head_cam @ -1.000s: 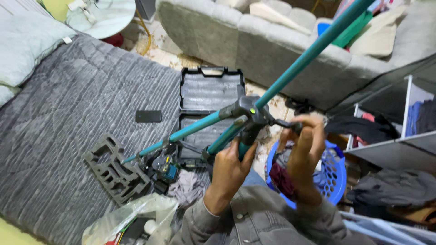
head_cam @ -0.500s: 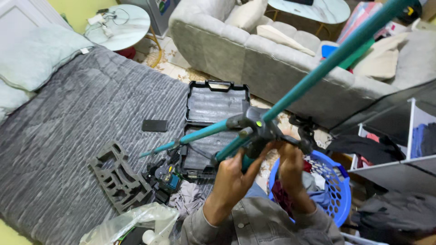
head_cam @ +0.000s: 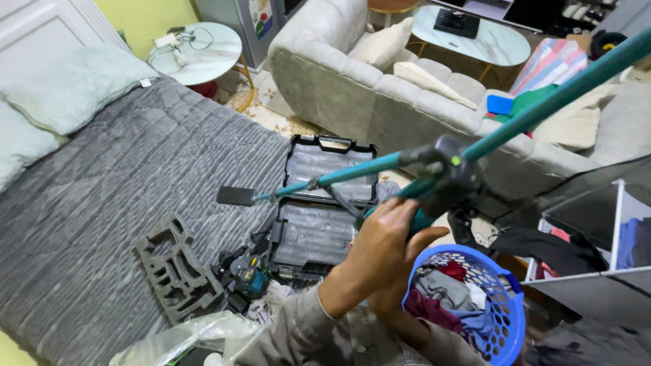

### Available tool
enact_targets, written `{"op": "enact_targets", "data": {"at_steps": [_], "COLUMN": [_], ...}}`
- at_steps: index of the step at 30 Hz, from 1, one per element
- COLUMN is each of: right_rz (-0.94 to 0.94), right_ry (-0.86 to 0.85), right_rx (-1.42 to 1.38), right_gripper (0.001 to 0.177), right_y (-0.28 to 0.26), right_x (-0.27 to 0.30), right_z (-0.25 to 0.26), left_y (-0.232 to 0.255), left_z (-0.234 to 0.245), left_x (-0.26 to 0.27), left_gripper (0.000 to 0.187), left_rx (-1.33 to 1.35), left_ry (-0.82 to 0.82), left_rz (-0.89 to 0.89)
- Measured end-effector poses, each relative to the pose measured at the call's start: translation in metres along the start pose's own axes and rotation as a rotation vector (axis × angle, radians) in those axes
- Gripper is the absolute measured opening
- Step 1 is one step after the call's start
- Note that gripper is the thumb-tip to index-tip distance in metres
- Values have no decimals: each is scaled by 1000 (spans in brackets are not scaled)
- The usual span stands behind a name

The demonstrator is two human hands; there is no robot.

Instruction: The person assembles a blue and black tripod by unfolding the legs, extending them using the lever locks, and wiping the central column with a cloth.

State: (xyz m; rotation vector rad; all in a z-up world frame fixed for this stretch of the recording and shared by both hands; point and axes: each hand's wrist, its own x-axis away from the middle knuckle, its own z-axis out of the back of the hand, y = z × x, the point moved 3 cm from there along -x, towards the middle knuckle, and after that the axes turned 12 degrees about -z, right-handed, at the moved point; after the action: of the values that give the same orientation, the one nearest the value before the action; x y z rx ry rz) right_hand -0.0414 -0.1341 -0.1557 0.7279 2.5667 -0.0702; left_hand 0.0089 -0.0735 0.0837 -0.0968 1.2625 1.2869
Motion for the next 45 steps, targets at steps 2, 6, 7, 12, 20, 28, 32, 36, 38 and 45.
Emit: {"op": "enact_targets", "data": {"at_steps": [2,6,7,12,20,28,32,36,38,45], "right_rz": [113,-21,-8,-83,-212,-294,-271,-238,-226,-158], "right_ry": [480,103,173,223,160,149,208,287,293,400], "right_rx": [464,646,684,714,659,598,612,673,663,787], "right_gripper": [43,75,74,70,70,69,71,73,73,73], "right_y": [-12,-33,-42,-89,-113,-108,-111,-110,-108,-98], "right_x": [-5,-54,-63,-88,-96,-98,-89,-87,-89,-94], "right_z": [-27,-100,-107,-130,-130,-121,-121,-117,-116,-119], "left_y": [1,-20,-29,-58,-59,-101,-105,-104,-102,-96], "left_z": [10,54,64,95,119,98,87,79,77,79], "left_x": [-1,27,35,76,65,35,36,40,39,40], "left_gripper": [44,40,43,56,77,67,57,55,58,64], "left_rx": [-104,-248,-320,-522,-561,-574,-556,-533,-582,-663], "left_ry": [-7,96,122,132,252,35,120,217,201,184], "left_rz": [-155,-128,-89,114,57,72,86,85,97,133]}}
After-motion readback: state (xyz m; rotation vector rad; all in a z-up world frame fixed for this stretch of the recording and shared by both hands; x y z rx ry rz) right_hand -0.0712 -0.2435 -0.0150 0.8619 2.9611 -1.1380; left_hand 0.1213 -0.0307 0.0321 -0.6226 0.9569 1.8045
